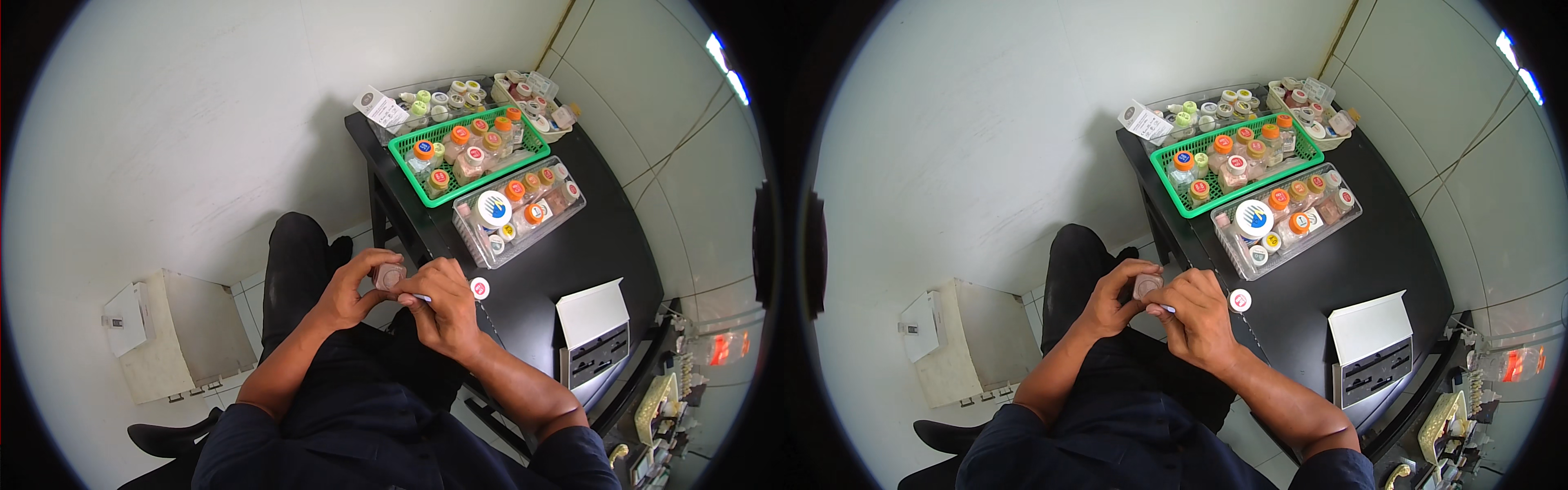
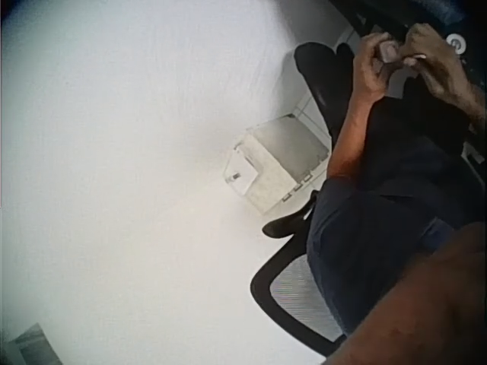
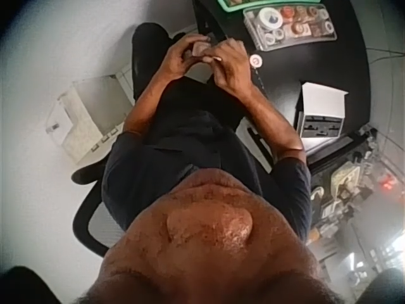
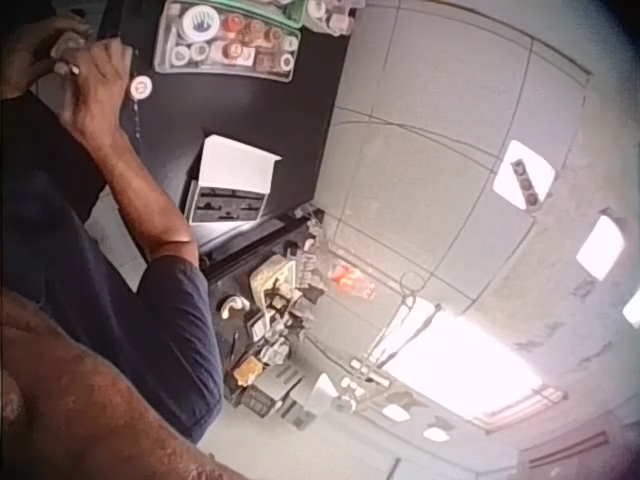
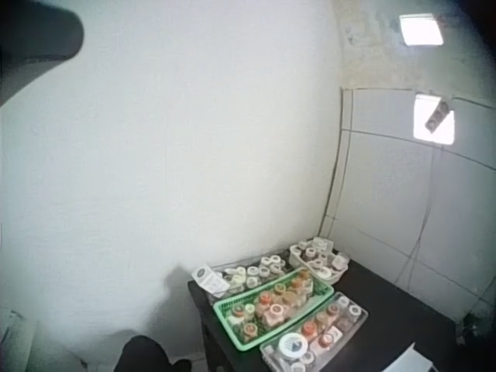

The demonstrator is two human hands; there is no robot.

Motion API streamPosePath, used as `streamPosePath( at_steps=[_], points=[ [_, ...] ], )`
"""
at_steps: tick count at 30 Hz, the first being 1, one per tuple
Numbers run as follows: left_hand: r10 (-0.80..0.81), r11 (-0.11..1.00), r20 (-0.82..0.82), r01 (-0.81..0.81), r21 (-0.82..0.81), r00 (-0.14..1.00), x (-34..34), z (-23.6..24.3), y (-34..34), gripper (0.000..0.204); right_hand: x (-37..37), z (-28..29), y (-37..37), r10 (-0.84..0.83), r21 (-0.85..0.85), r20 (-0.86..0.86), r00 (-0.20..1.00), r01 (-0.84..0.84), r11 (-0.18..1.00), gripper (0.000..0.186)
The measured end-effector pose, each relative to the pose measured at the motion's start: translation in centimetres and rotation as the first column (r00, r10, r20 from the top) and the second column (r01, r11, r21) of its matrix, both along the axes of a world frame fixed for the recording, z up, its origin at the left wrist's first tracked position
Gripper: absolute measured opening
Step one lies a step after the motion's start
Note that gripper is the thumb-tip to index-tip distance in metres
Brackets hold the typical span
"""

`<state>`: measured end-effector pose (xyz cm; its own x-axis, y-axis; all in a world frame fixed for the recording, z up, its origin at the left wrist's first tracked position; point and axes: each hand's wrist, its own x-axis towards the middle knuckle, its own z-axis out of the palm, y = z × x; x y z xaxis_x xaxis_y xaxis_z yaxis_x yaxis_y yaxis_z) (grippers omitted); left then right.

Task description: Applying ceramic or porcelain paste to a dental crown model with a brush.

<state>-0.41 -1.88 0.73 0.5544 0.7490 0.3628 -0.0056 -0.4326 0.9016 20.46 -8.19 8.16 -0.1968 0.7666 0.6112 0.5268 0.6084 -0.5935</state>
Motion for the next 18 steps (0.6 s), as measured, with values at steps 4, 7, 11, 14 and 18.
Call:
streamPosePath(
  at_steps=[4, 7, 11, 14, 18],
  points=[
    [-0.017, 0.999, 0.025, 0.018, -0.031, 1.0, 0.3, -0.3, -0.7, 0.075, 0.1, -0.4, 0.1, -0.019, -0.025, -0.019, 1.0, 0.019, 1.0, 0.017],
    [-0.028, 1.0, 0.05, 0.028, 0.013, 0.998, 0.5, -0.1, -0.8, 0.087, 0.2, 0.0, -0.1, -0.018, 0.029, -0.041, 0.999, 0.019, 0.999, 0.017],
    [0.048, 0.999, 0.043, -0.049, 0.02, 0.998, 1.0, -0.3, -1.2, 0.078, 0.0, 0.2, 0.0, 0.027, 0.013, 0.002, 1.0, -0.027, 1.0, 0.018],
    [0.12, 0.993, 0.186, -0.121, -0.004, 0.975, 1.0, -2.1, -0.9, 0.068, -0.1, 0.7, 0.0, 0.051, 0.102, -0.02, 0.998, -0.048, 0.994, 0.019],
    [0.138, 0.987, 0.103, -0.146, 0.071, 0.985, 1.0, -1.6, -0.4, 0.063, -0.3, -0.2, 0.0, 0.043, -0.01, -0.098, 0.994, -0.044, 0.999, 0.02]
  ],
)
